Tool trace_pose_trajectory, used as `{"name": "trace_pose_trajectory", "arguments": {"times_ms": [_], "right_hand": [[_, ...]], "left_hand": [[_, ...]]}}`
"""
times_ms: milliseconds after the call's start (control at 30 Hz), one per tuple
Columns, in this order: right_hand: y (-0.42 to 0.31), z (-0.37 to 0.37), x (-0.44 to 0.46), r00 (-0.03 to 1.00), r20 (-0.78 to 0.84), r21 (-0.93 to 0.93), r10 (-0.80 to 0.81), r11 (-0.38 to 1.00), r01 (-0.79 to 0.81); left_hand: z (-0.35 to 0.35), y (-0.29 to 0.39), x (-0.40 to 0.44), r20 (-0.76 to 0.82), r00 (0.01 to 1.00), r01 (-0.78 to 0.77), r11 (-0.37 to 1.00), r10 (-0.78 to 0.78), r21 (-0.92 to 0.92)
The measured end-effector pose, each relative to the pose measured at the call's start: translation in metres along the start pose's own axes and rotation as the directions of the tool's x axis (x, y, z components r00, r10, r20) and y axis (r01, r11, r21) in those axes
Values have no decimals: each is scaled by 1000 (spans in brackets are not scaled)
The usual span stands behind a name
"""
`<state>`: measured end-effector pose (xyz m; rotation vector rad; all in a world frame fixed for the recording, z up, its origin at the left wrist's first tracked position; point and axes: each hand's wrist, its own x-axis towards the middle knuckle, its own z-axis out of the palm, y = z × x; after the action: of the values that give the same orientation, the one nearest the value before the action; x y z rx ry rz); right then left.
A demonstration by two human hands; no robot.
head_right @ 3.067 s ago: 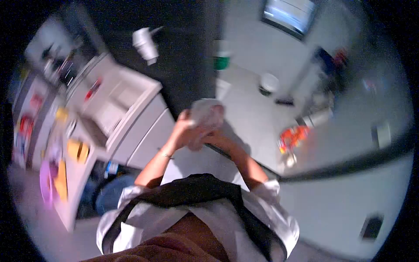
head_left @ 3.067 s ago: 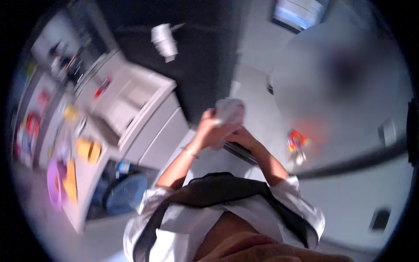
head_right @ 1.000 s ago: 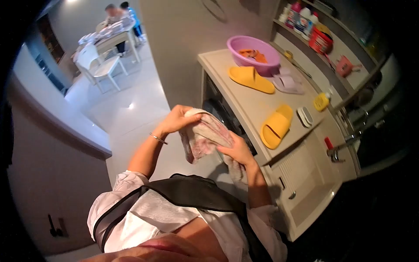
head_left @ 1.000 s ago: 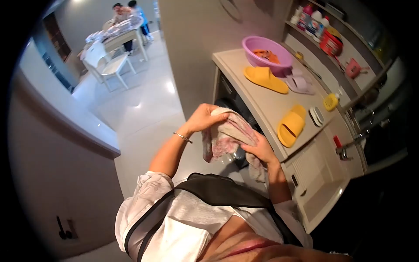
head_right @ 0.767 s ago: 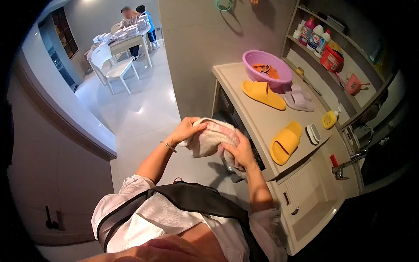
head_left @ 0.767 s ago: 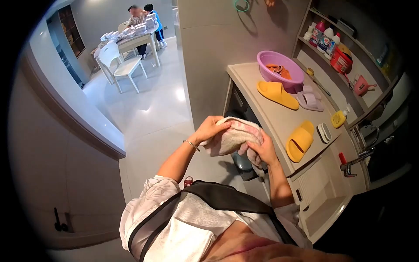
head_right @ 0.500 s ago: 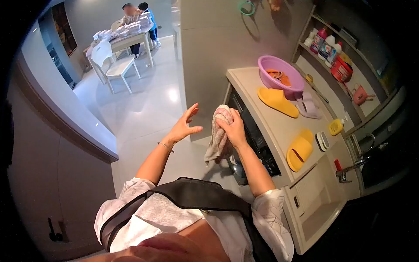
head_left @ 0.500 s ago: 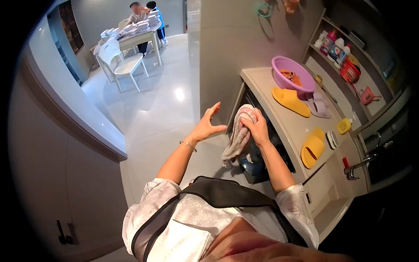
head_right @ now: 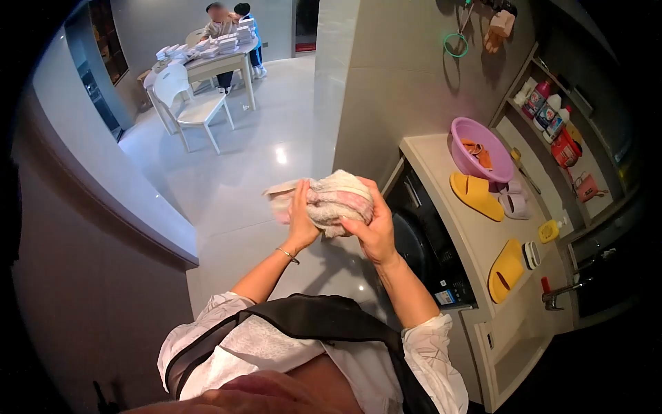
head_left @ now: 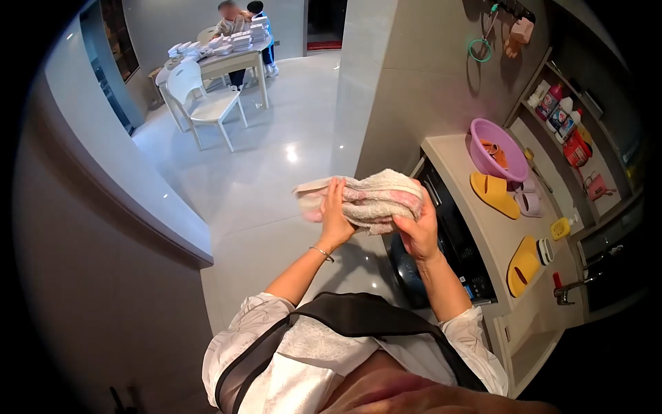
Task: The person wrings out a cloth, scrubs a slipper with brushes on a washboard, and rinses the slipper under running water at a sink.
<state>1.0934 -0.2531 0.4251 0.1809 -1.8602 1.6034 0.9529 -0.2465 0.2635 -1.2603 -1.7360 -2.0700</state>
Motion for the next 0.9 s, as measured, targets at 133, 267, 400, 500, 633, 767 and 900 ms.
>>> {"name": "trace_pose_trajectory", "arguments": {"times_ms": [133,267,400,500,633,767,900], "right_hand": [[14,-40,7,984,-170,161,58,986,-30],[68,-137,-15,886,-441,-723,143,529,-445],[85,-114,-7,966,-56,-884,254,437,-166],[102,-89,-1,936,105,-851,335,517,-90],[106,-83,15,920,206,-848,333,530,-2],[117,-75,0,827,154,-566,541,734,-375],[125,-69,-5,900,103,-296,423,877,-379]], "left_hand": [[-23,-31,35,-131,979,148,986,-157,-72],[-45,-3,61,-122,983,121,984,-137,-127],[-39,8,78,223,899,-385,923,377,-10],[-41,32,67,551,741,-384,916,383,-120],[-47,55,76,532,663,-529,832,527,-166],[-61,70,76,533,700,-393,879,476,-270],[-61,67,76,501,790,-258,934,352,-249]]}}
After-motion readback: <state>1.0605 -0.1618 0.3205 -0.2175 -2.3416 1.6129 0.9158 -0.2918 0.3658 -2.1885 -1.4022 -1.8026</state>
